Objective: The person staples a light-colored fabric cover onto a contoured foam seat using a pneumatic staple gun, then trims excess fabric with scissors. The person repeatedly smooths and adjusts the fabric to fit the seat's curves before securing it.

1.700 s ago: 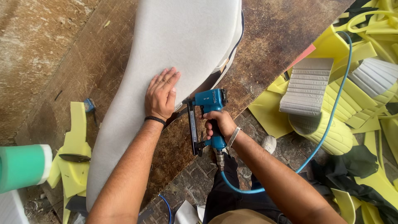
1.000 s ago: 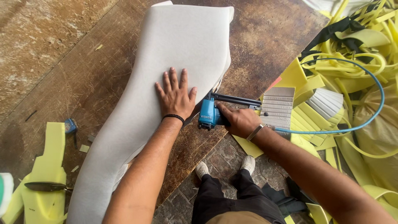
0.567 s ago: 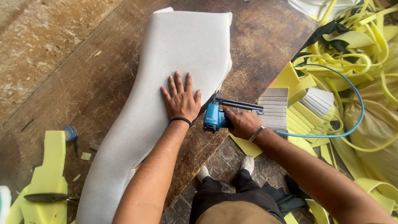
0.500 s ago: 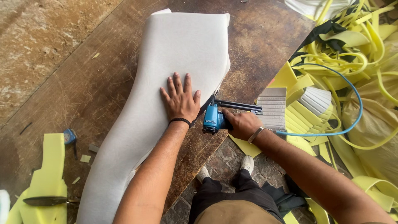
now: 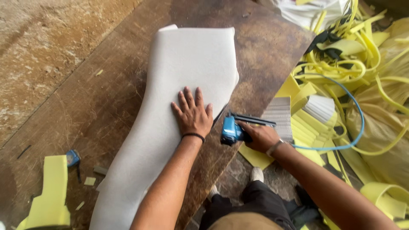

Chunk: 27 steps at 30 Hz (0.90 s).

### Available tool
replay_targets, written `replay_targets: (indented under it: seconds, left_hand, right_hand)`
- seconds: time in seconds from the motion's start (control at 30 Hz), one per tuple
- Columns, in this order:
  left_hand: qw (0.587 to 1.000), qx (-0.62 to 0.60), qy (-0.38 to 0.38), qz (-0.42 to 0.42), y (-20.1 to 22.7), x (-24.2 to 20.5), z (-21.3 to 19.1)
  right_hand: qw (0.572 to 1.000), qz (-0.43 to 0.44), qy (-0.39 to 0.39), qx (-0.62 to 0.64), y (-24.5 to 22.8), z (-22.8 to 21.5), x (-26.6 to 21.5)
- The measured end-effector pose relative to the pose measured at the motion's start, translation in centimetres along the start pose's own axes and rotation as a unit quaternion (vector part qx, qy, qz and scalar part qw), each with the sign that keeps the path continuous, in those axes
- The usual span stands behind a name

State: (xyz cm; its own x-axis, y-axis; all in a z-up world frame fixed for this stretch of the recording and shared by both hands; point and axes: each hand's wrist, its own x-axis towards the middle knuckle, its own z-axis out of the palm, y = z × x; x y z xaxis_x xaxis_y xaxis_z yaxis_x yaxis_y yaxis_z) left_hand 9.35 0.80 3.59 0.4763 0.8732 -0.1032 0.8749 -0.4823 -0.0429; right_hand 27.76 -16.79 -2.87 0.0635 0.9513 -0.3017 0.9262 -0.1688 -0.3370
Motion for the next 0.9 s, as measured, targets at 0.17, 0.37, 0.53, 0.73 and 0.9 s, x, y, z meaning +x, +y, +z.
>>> replay_targets:
  seconds: [0.17, 0.37, 0.53, 0.73, 0.9]
  left_hand:
    - [0.999, -0.009, -0.033, 0.001, 0.0, 0.7, -0.4]
    - [0.999, 0.001, -0.033, -0.025, 4.2, 4.9, 0.0]
    - [0.996, 0.026, -0.063, -0.058, 10.7, 12.0, 0.3]
    - [0.995, 0.034, -0.075, -0.052, 14.2, 17.0, 1.0]
    - [0.981, 0.111, -0.137, -0.076, 15.6, 17.2, 0.9]
  right_hand:
    - [1.000, 0.003, 0.005, 0.001, 7.1, -1.5, 1.3]
    - [0.991, 0.115, -0.061, 0.041, 12.7, -3.7, 6.8]
    - [0.967, 0.098, -0.039, 0.232, 16.0, -5.9, 10.6]
    - [0.536, 0.200, -0.186, 0.799, 21.1, -5.7, 14.1]
    - [0.118, 0.169, -0.239, 0.949, 20.3, -3.1, 16.3]
